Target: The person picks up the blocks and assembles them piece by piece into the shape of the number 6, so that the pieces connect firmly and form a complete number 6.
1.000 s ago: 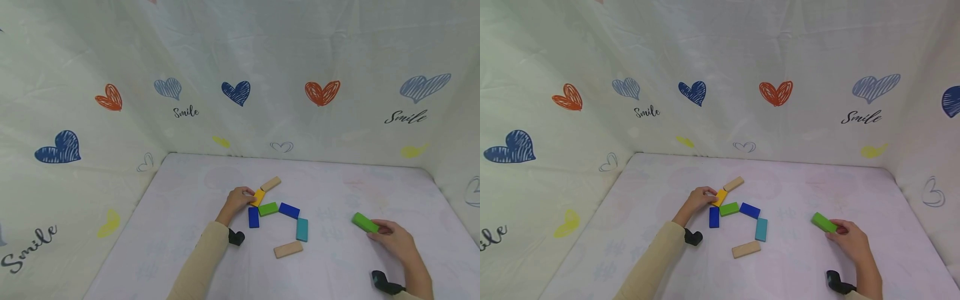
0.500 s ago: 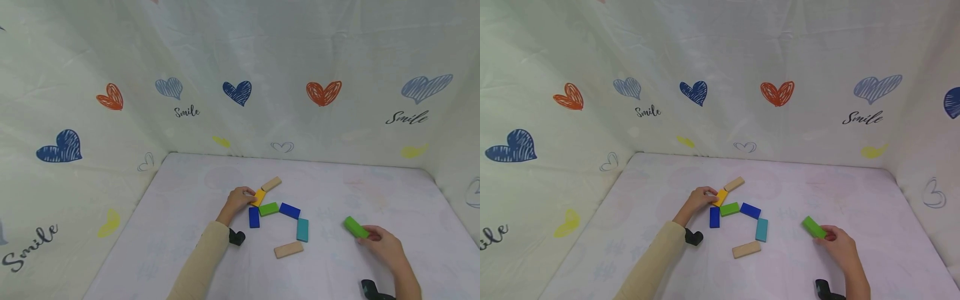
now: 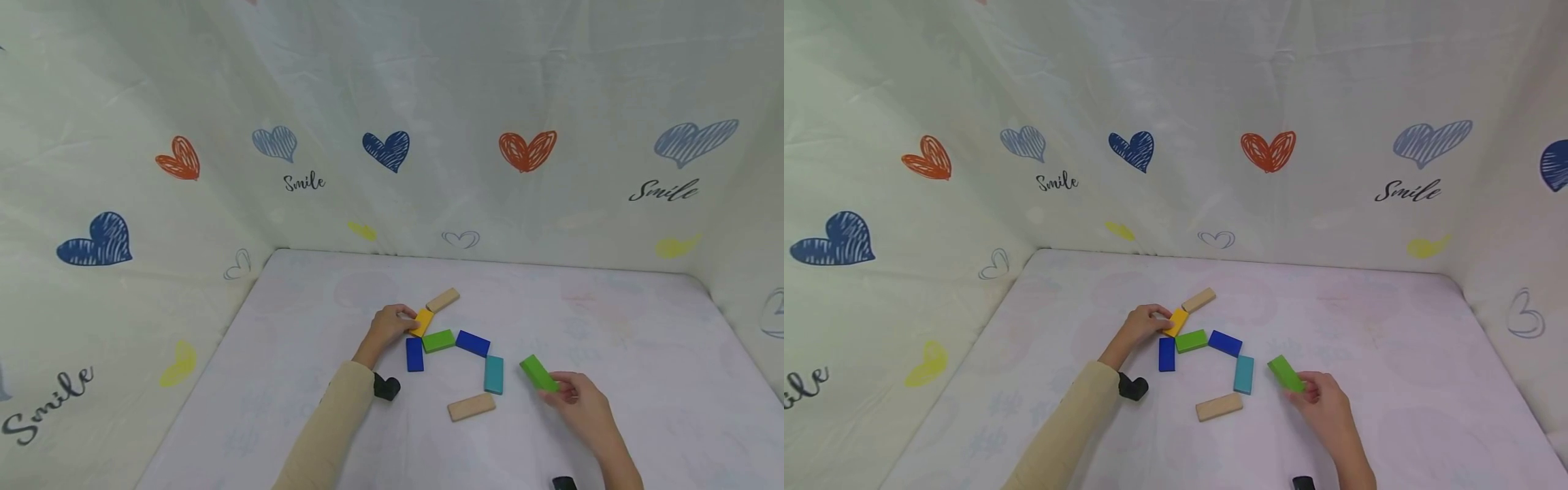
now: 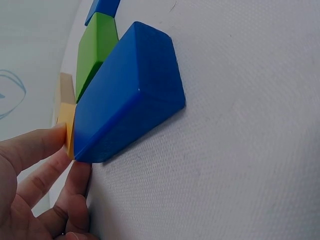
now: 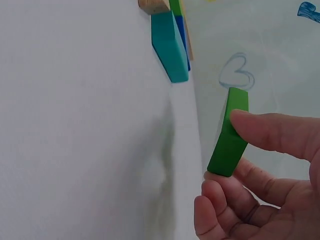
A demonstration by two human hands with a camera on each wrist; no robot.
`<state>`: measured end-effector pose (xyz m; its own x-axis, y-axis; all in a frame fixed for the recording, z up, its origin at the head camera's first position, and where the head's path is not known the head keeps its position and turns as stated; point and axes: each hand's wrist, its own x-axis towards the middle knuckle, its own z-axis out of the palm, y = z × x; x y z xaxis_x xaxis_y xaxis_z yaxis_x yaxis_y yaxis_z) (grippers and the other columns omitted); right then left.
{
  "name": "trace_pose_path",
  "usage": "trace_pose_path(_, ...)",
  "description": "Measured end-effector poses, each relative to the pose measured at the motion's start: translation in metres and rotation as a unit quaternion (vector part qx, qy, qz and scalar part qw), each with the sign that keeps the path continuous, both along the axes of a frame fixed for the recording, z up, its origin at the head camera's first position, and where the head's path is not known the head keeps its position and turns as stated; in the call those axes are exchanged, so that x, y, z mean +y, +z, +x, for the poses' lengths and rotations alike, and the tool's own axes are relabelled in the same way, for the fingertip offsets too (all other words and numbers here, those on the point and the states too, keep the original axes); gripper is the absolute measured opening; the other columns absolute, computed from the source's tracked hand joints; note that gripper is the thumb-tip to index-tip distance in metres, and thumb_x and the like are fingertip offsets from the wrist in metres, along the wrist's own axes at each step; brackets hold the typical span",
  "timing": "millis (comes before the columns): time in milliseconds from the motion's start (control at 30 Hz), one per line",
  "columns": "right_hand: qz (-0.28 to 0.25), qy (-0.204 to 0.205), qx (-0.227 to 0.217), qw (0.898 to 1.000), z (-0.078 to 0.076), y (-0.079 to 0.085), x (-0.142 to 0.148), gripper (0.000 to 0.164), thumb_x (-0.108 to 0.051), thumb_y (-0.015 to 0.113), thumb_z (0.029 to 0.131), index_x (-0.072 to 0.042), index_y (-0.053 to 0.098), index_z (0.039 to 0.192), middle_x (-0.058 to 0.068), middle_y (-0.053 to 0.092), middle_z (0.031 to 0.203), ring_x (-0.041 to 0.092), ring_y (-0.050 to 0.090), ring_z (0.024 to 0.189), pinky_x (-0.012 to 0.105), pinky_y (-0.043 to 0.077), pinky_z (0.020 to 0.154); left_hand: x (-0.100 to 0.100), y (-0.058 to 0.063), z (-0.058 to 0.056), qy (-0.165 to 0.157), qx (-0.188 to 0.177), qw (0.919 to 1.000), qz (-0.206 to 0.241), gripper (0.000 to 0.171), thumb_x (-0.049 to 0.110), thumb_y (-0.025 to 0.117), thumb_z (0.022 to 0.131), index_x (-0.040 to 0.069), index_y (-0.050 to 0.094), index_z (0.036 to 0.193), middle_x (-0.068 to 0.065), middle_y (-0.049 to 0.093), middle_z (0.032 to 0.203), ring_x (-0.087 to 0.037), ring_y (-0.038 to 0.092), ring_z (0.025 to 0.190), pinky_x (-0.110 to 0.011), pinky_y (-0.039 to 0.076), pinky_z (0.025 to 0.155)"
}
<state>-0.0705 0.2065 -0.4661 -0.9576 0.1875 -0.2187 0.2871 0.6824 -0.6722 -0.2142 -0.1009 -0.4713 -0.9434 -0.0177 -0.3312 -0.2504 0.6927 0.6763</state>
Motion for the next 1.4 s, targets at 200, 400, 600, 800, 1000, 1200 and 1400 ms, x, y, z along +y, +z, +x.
trace_pose_path(200, -0.015, 0.019, 0.000, 1.000, 0.002, 0.003, -0.020, 0.047, -0.017, 0.072, 0.078, 0.004, 0.055, 0.116, 0.013, 0.058, 0.095, 0.021, 0.054, 0.085, 0.026, 0.043, 0.068, -0.001, -0.002, -0.001, -0.004, 0.002, 1.0000, 0.003, 0.022, 0.027, 0.070, 0.080, 0.014, 0.069, 0.098, -0.005, 0.062, 0.094, -0.019, 0.049, 0.081, -0.030, 0.036, 0.069)
trace_pose_path(400, -0.029, 0.022, -0.008, 0.999, 0.003, 0.006, -0.038, 0.045, -0.019, 0.072, 0.077, 0.003, 0.056, 0.113, 0.010, 0.058, 0.091, 0.019, 0.052, 0.082, 0.026, 0.043, 0.066, -0.001, -0.002, -0.001, -0.006, 0.007, 1.0000, 0.001, 0.022, 0.027, 0.071, 0.080, 0.014, 0.069, 0.098, -0.005, 0.062, 0.092, -0.019, 0.049, 0.079, -0.030, 0.036, 0.068)
trace_pose_path(600, -0.037, 0.037, 0.007, 0.999, 0.005, 0.008, -0.055, 0.041, -0.017, 0.073, 0.075, 0.002, 0.058, 0.109, 0.007, 0.058, 0.087, 0.015, 0.051, 0.079, 0.022, 0.043, 0.063, -0.001, -0.001, 0.000, -0.006, 0.006, 1.0000, -0.003, 0.023, 0.027, 0.070, 0.080, 0.014, 0.069, 0.099, -0.006, 0.062, 0.095, -0.019, 0.050, 0.082, -0.032, 0.038, 0.070)
trace_pose_path(800, -0.041, 0.057, 0.027, 0.997, 0.007, 0.007, -0.071, 0.043, -0.025, 0.076, 0.075, 0.001, 0.059, 0.105, 0.005, 0.056, 0.085, 0.013, 0.050, 0.077, 0.021, 0.043, 0.064, -0.001, 0.000, 0.000, -0.008, 0.005, 0.9999, -0.005, 0.022, 0.027, 0.070, 0.080, 0.014, 0.069, 0.099, -0.006, 0.063, 0.098, -0.020, 0.050, 0.083, -0.032, 0.039, 0.072)
trace_pose_path(1000, -0.056, 0.069, 0.034, 0.995, 0.008, 0.004, -0.087, 0.036, -0.020, 0.076, 0.074, 0.000, 0.061, 0.101, 0.003, 0.054, 0.082, 0.011, 0.049, 0.075, 0.020, 0.043, 0.065, -0.001, -0.003, -0.001, -0.005, 0.002, 1.0000, -0.005, 0.023, 0.027, 0.070, 0.080, 0.015, 0.070, 0.099, -0.006, 0.062, 0.097, -0.020, 0.051, 0.083, -0.034, 0.041, 0.074)
trace_pose_path(1200, -0.056, 0.069, 0.028, 0.996, 0.006, 0.003, -0.102, 0.035, -0.019, 0.078, 0.071, -0.002, 0.062, 0.097, 0.002, 0.055, 0.080, 0.012, 0.050, 0.074, 0.023, 0.042, 0.063, -0.002, -0.006, -0.003, -0.006, 0.003, 0.9999, -0.008, 0.023, 0.028, 0.070, 0.080, 0.015, 0.069, 0.099, -0.006, 0.063, 0.098, -0.020, 0.052, 0.084, -0.035, 0.042, 0.076)
trace_pose_path(1400, -0.064, 0.074, 0.015, 0.995, 0.004, 0.002, -0.118, 0.033, -0.022, 0.078, 0.069, -0.004, 0.061, 0.092, 0.002, 0.054, 0.079, 0.013, 0.048, 0.072, 0.025, 0.040, 0.060, -0.002, -0.004, -0.003, -0.012, 0.007, 0.9999, -0.007, 0.024, 0.028, 0.071, 0.080, 0.014, 0.069, 0.099, -0.006, 0.063, 0.096, -0.020, 0.052, 0.083, -0.036, 0.042, 0.076)
